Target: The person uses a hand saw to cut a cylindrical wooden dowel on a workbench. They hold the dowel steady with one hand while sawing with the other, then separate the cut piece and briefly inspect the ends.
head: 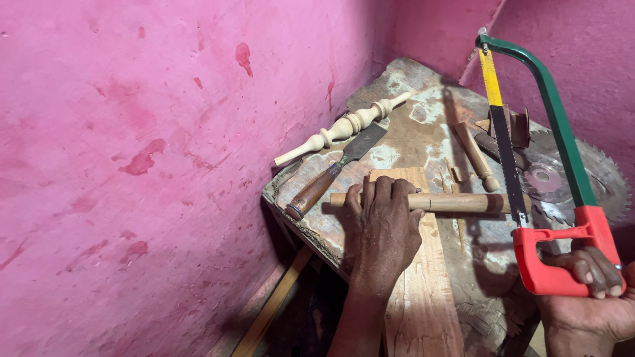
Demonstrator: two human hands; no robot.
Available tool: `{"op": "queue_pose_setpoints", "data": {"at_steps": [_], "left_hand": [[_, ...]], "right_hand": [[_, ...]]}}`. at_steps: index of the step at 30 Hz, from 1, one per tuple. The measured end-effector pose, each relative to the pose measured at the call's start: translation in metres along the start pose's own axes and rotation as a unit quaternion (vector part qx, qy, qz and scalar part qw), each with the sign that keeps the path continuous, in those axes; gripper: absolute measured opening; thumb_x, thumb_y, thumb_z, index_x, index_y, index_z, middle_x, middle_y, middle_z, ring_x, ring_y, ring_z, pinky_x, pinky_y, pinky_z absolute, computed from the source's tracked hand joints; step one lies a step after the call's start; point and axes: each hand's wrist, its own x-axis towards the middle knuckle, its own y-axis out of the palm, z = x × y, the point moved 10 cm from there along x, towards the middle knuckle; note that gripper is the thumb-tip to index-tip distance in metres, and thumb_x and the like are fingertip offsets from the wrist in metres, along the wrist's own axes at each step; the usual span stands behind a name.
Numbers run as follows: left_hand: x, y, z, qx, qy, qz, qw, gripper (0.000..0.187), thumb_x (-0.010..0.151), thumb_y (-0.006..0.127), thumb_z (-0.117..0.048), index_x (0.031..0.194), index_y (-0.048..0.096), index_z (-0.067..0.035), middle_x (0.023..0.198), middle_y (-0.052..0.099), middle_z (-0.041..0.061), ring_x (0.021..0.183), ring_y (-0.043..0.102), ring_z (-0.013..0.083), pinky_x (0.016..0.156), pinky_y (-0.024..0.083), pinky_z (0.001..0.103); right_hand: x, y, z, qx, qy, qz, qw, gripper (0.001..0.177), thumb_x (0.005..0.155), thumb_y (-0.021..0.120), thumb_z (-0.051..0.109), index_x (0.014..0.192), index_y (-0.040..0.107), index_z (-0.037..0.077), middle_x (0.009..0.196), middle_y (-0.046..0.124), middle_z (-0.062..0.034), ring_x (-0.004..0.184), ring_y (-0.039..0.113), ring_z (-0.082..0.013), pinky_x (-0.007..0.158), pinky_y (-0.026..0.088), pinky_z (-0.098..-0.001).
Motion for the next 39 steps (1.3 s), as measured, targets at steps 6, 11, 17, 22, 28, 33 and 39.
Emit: {"op": "queue_pose_setpoints", "data": {"at_steps": [6, 11, 17, 22, 28, 33, 39], "left_hand": [[0.002, -0.003, 0.001, -0.016, -0.02, 0.009, 1.0, 0.041, 0.082, 0.08, -0.021, 0.117, 0.061, -0.009, 0.114, 0.056, 0.012, 0.129, 0.047, 0.0325, 0.114, 0.02, 0.058], [0.002, -0.011, -0.007, -0.026, -0.003, 0.0, 1.0, 0.045, 0.081, 0.08, -0.021, 0.123, 0.065, -0.017, 0.11, 0.057, 0.009, 0.121, 0.049, 0.0298, 0.114, 0.02, 0.058], [0.001, -0.009, -0.009, -0.024, 0.0, 0.01, 1.0, 0.036, 0.084, 0.078, -0.02, 0.12, 0.069, -0.02, 0.109, 0.059, 0.006, 0.119, 0.052, 0.0247, 0.113, 0.021, 0.058], [0.0, -0.009, -0.012, -0.021, 0.008, 0.007, 1.0, 0.035, 0.088, 0.076, -0.021, 0.122, 0.069, -0.019, 0.11, 0.059, 0.006, 0.117, 0.053, 0.0234, 0.113, 0.022, 0.057], [-0.001, -0.009, -0.016, -0.014, 0.027, -0.003, 1.0, 0.036, 0.089, 0.075, -0.021, 0.123, 0.067, -0.017, 0.109, 0.058, 0.006, 0.116, 0.053, 0.0225, 0.114, 0.022, 0.057], [-0.002, -0.009, -0.019, -0.003, 0.044, -0.013, 0.999, 0.042, 0.088, 0.075, -0.019, 0.129, 0.065, -0.013, 0.111, 0.058, 0.006, 0.117, 0.053, 0.0228, 0.114, 0.023, 0.057], [0.001, -0.008, -0.022, 0.003, 0.071, -0.013, 0.997, 0.038, 0.087, 0.075, -0.016, 0.124, 0.068, -0.015, 0.111, 0.058, 0.005, 0.118, 0.054, 0.0234, 0.114, 0.023, 0.058]], "right_hand": [[0.001, -0.001, 0.0, -0.024, 0.008, 0.023, 0.999, 0.05, 0.102, 0.057, 0.023, 0.061, 0.028, 0.019, 0.057, 0.04, 0.0059, 0.051, 0.038, -0.0079, 0.062, 0.038, -0.0201], [0.001, -0.003, -0.004, -0.03, 0.006, 0.017, 0.999, 0.055, 0.105, 0.06, 0.025, 0.061, 0.029, 0.019, 0.057, 0.041, 0.0061, 0.051, 0.038, -0.0077, 0.061, 0.038, -0.0208], [0.0, 0.001, -0.002, -0.028, -0.001, 0.017, 0.999, 0.052, 0.107, 0.058, 0.025, 0.063, 0.03, 0.018, 0.057, 0.041, 0.0053, 0.05, 0.039, -0.0082, 0.061, 0.038, -0.0204], [0.0, 0.002, 0.004, -0.006, 0.004, 0.041, 0.999, 0.039, 0.101, 0.05, 0.016, 0.066, 0.033, 0.018, 0.058, 0.042, 0.0073, 0.05, 0.04, -0.0061, 0.063, 0.039, -0.0194], [-0.001, 0.002, 0.013, -0.012, 0.003, 0.058, 0.998, 0.029, 0.078, 0.049, 0.004, 0.059, 0.031, 0.017, 0.057, 0.04, 0.0078, 0.051, 0.04, -0.0057, 0.063, 0.038, -0.0187], [-0.003, 0.007, 0.009, -0.011, 0.002, 0.051, 0.999, 0.027, 0.083, 0.048, 0.009, 0.063, 0.032, 0.016, 0.06, 0.04, 0.0069, 0.054, 0.039, -0.0069, 0.062, 0.038, -0.0192], [-0.002, 0.012, 0.005, 0.002, -0.007, 0.036, 0.999, 0.041, 0.1, 0.047, 0.017, 0.062, 0.031, 0.018, 0.057, 0.041, 0.0073, 0.05, 0.039, -0.0067, 0.062, 0.039, -0.0202]]}}
